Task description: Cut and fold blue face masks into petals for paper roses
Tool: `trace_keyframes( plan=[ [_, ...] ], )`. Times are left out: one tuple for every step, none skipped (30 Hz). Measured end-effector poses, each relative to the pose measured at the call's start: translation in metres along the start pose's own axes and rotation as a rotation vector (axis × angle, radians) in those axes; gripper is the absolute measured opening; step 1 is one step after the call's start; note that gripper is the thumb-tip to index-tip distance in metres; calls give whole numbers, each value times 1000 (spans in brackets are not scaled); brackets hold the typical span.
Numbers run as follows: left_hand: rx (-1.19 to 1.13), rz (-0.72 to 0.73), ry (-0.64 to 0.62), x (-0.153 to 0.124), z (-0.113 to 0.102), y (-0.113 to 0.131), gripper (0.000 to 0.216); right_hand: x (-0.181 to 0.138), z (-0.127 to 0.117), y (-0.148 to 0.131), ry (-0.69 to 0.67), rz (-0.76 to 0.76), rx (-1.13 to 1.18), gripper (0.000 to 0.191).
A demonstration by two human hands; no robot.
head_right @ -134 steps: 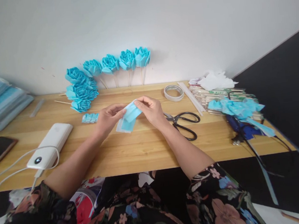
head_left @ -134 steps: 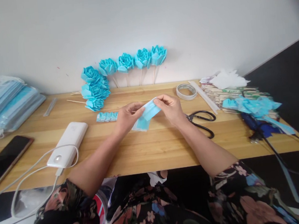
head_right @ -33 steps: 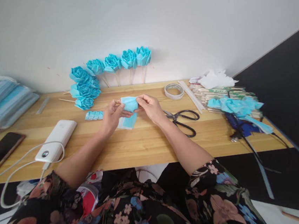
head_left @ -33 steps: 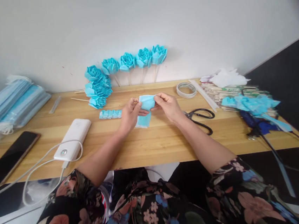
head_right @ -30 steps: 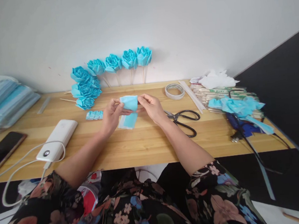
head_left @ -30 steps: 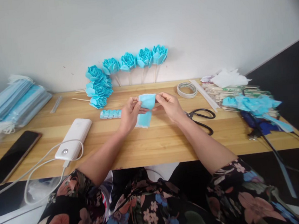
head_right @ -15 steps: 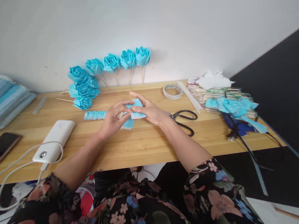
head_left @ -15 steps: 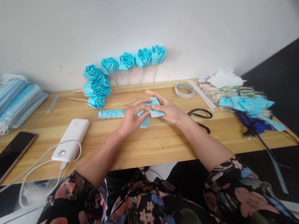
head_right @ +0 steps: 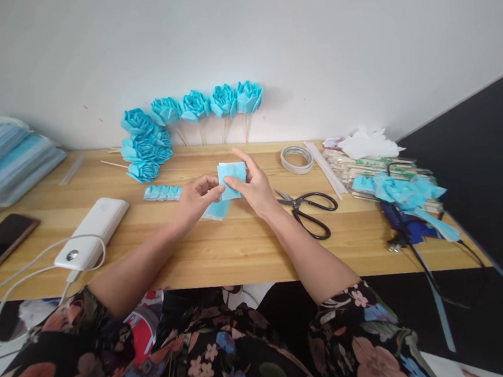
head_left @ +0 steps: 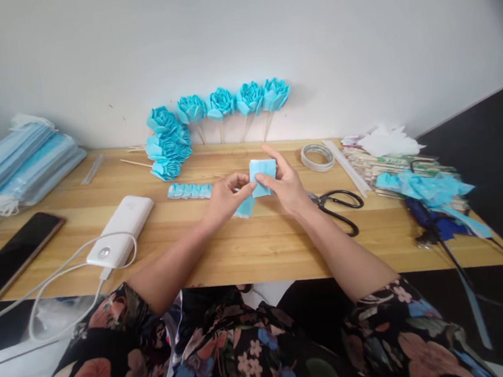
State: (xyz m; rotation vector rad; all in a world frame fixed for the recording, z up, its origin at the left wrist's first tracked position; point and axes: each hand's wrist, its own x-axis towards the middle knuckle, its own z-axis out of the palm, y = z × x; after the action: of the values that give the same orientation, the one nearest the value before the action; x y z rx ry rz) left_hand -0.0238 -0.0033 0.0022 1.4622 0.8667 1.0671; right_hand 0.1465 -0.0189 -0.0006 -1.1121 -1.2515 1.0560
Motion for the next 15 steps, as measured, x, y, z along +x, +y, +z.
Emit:
trace_keyframes(
  plan=[
    [2,-2,9,1,0,-2,24,0,0,1,-12,5,-6,77],
    [5,-7,15,1,-1,-3,22,0,0,2,-25,7,-14,77],
    [13,-11,19,2,-2,-4,20,0,-1,2,-42,6,-25,77],
    [31,-8,24,2,-2,-5,18,1,-3,1,-61,1,-39,77],
    [59,5,32,2,-3,-6,17,1,-5,0,-80,-9,-58,77],
    [98,26,42,2,-4,-6,15,1,-7,-3,-94,-24,-85,75],
    [145,52,51,2,-4,-7,13,1,-9,-5,-96,-47,-126,73],
    [194,79,57,1,-4,-6,12,1,-11,-9,-87,-75,-181,69],
    [239,102,57,0,-4,-6,10,0,-12,-12,-71,-105,-241,63],
    [276,121,54,-1,-4,-6,9,0,-13,-15,-49,-132,-299,54],
    [303,137,49,-1,-4,-5,9,-1,-14,-17,-22,-152,-347,43],
    [321,148,45,-2,-3,-5,9,-1,-13,-18,6,-165,-381,32],
    [332,156,44,-2,-3,-4,9,-1,-13,-18,31,-173,-398,25],
    [335,160,49,-2,-3,-3,10,-1,-12,-18,50,-179,-399,23],
    [334,162,54,-2,-3,-3,10,-1,-11,-17,63,-186,-394,24]
  ],
)
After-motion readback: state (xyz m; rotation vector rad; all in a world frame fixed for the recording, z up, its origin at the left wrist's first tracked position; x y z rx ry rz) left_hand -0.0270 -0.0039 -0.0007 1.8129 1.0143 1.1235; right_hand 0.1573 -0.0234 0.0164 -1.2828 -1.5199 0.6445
